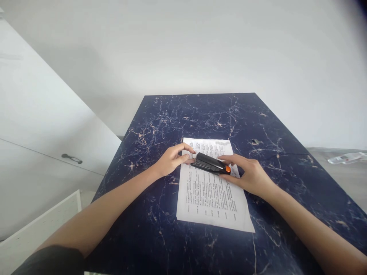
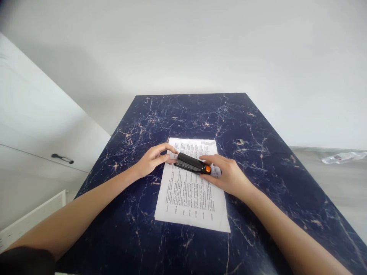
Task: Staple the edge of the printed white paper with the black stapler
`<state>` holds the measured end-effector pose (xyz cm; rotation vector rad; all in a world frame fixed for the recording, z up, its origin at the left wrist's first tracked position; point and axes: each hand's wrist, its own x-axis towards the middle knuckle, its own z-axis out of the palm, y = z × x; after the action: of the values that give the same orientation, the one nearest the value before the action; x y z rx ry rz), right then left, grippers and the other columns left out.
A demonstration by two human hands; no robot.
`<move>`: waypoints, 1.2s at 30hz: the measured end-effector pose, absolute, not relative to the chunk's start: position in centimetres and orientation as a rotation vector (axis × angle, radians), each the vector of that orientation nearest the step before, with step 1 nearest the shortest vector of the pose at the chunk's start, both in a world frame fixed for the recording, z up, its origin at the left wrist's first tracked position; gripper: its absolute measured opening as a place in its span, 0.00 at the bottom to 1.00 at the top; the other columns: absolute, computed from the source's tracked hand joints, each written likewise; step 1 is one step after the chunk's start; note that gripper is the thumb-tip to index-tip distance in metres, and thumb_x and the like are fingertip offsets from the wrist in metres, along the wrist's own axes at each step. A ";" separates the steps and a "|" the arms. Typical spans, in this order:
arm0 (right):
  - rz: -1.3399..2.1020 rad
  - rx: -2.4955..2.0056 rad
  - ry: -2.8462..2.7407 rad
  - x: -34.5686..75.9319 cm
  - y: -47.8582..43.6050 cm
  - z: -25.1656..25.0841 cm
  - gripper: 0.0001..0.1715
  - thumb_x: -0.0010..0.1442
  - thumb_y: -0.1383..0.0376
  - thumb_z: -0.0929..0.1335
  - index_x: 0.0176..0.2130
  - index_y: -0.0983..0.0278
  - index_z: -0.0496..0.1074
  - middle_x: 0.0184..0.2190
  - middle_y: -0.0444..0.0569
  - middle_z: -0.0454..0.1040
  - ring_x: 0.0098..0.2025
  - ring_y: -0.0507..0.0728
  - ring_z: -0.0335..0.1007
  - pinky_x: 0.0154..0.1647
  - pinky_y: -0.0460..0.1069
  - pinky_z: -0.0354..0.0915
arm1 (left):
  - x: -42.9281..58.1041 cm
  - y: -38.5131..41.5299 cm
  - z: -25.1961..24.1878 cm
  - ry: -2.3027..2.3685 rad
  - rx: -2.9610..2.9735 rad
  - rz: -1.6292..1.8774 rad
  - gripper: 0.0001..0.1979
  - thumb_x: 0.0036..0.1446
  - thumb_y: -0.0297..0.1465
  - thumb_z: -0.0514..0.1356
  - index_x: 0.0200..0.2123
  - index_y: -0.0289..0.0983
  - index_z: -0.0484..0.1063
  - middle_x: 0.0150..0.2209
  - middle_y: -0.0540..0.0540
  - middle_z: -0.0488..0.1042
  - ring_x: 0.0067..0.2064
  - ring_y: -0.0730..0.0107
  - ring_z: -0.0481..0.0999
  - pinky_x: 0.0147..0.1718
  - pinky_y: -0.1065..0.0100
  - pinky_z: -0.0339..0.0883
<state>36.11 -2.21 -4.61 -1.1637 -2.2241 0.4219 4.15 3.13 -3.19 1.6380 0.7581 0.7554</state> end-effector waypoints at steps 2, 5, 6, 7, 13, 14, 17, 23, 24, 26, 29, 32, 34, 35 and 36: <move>0.422 -1.167 -2.222 36.1 -2.2 -4.5 0.28 0.63 0.57 0.75 0.60 0.58 0.73 0.45 0.50 0.82 0.43 0.60 0.81 0.45 0.56 0.78 | 4.1 3.1 -3.2 0.716 1.573 0.761 0.08 0.69 0.35 0.59 0.49 0.41 0.73 0.58 0.41 0.73 0.51 0.59 0.83 0.52 0.57 0.80; 0.424 -1.176 -2.223 36.0 -2.2 -4.4 0.28 0.62 0.57 0.75 0.59 0.58 0.73 0.44 0.50 0.82 0.43 0.60 0.81 0.45 0.56 0.78 | 4.1 3.2 -3.2 0.667 1.535 0.743 0.09 0.69 0.35 0.59 0.50 0.42 0.71 0.61 0.40 0.71 0.53 0.58 0.82 0.56 0.54 0.79; 0.424 -1.178 -2.221 36.0 -2.2 -4.3 0.27 0.62 0.57 0.75 0.59 0.58 0.73 0.43 0.49 0.82 0.42 0.60 0.81 0.44 0.56 0.78 | 4.1 3.2 -3.3 0.656 1.533 0.732 0.10 0.69 0.35 0.60 0.51 0.42 0.70 0.62 0.40 0.70 0.53 0.57 0.82 0.57 0.53 0.78; 0.429 -1.184 -2.220 36.0 -2.2 -4.3 0.27 0.62 0.57 0.75 0.58 0.58 0.74 0.43 0.49 0.82 0.42 0.60 0.81 0.44 0.56 0.78 | 4.1 3.2 -3.3 0.645 1.533 0.722 0.10 0.69 0.35 0.60 0.52 0.42 0.70 0.62 0.39 0.70 0.54 0.56 0.81 0.57 0.52 0.78; 0.502 -1.208 -2.189 35.8 -2.2 -4.0 0.25 0.63 0.57 0.74 0.57 0.58 0.74 0.44 0.51 0.81 0.43 0.61 0.80 0.45 0.58 0.77 | 4.1 3.1 -3.4 0.592 1.516 0.670 0.15 0.70 0.37 0.59 0.56 0.42 0.69 0.63 0.38 0.67 0.57 0.53 0.79 0.57 0.50 0.78; 0.501 -1.209 -2.184 35.8 -2.2 -4.0 0.24 0.63 0.56 0.74 0.57 0.58 0.74 0.44 0.51 0.81 0.43 0.62 0.80 0.45 0.58 0.77 | 4.1 3.0 -3.3 0.589 1.510 0.670 0.15 0.70 0.37 0.59 0.57 0.42 0.69 0.63 0.39 0.66 0.56 0.54 0.79 0.56 0.50 0.78; 0.495 -1.210 -2.190 35.9 -2.2 -4.1 0.25 0.63 0.56 0.74 0.57 0.57 0.74 0.43 0.50 0.81 0.43 0.61 0.80 0.45 0.58 0.77 | 4.1 3.0 -3.3 0.590 1.492 0.692 0.13 0.70 0.36 0.59 0.55 0.42 0.69 0.62 0.39 0.67 0.55 0.56 0.80 0.56 0.51 0.78; 0.494 -1.182 -2.210 35.9 -2.0 -4.3 0.25 0.63 0.57 0.74 0.58 0.58 0.73 0.45 0.51 0.80 0.43 0.60 0.79 0.46 0.57 0.76 | 4.2 3.3 -3.8 0.619 1.466 0.759 0.10 0.70 0.35 0.58 0.52 0.40 0.71 0.58 0.41 0.71 0.50 0.59 0.84 0.56 0.52 0.78; 0.496 -1.175 -2.218 35.9 -2.0 -4.2 0.25 0.63 0.57 0.73 0.58 0.58 0.73 0.46 0.51 0.80 0.44 0.60 0.79 0.46 0.57 0.76 | 4.2 3.4 -3.9 0.630 1.468 0.764 0.10 0.70 0.35 0.58 0.51 0.40 0.70 0.57 0.41 0.72 0.48 0.59 0.84 0.56 0.52 0.77; 0.498 -1.162 -2.239 35.8 -2.0 -4.1 0.25 0.64 0.58 0.73 0.59 0.59 0.72 0.46 0.51 0.80 0.44 0.60 0.78 0.47 0.58 0.75 | 4.2 3.4 -4.0 0.666 1.487 0.777 0.08 0.70 0.35 0.57 0.50 0.40 0.70 0.54 0.42 0.74 0.47 0.60 0.85 0.56 0.52 0.77; 0.509 -1.142 -2.271 35.7 -2.1 -3.9 0.25 0.65 0.59 0.72 0.60 0.58 0.71 0.47 0.51 0.79 0.46 0.60 0.76 0.47 0.57 0.74 | 4.1 3.5 -3.9 0.757 1.570 0.839 0.08 0.72 0.36 0.55 0.46 0.40 0.70 0.48 0.44 0.77 0.44 0.62 0.85 0.54 0.54 0.76; 0.498 -1.142 -2.297 35.4 -2.2 -3.9 0.26 0.66 0.58 0.71 0.61 0.58 0.69 0.48 0.52 0.78 0.48 0.61 0.75 0.48 0.58 0.73 | 4.0 3.5 -3.9 0.937 1.823 0.952 0.08 0.72 0.34 0.53 0.43 0.40 0.71 0.42 0.46 0.78 0.43 0.65 0.84 0.50 0.57 0.76; 0.473 -1.151 -2.312 35.1 -2.3 -3.9 0.27 0.67 0.56 0.71 0.62 0.59 0.69 0.49 0.52 0.78 0.48 0.61 0.74 0.48 0.58 0.73 | 3.9 3.5 -4.1 1.057 2.103 0.987 0.08 0.72 0.32 0.53 0.43 0.40 0.72 0.43 0.46 0.79 0.46 0.64 0.82 0.50 0.56 0.75; 0.461 -1.156 -2.317 35.0 -2.4 -3.9 0.27 0.67 0.56 0.71 0.62 0.59 0.69 0.49 0.53 0.77 0.48 0.62 0.74 0.48 0.58 0.73 | 3.9 3.5 -4.2 1.092 2.250 0.971 0.08 0.72 0.31 0.53 0.45 0.40 0.73 0.45 0.45 0.79 0.49 0.63 0.80 0.52 0.54 0.74; 0.450 -1.161 -2.320 34.8 -2.4 -3.9 0.27 0.67 0.55 0.71 0.62 0.59 0.69 0.49 0.53 0.77 0.47 0.61 0.74 0.47 0.58 0.73 | 4.0 3.5 -4.4 1.110 2.382 0.930 0.09 0.71 0.31 0.54 0.47 0.41 0.73 0.49 0.44 0.78 0.53 0.61 0.78 0.55 0.52 0.72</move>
<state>34.79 -2.42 -3.88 -1.1611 -2.3195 0.4498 3.96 3.51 -4.40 2.3821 1.1100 0.9300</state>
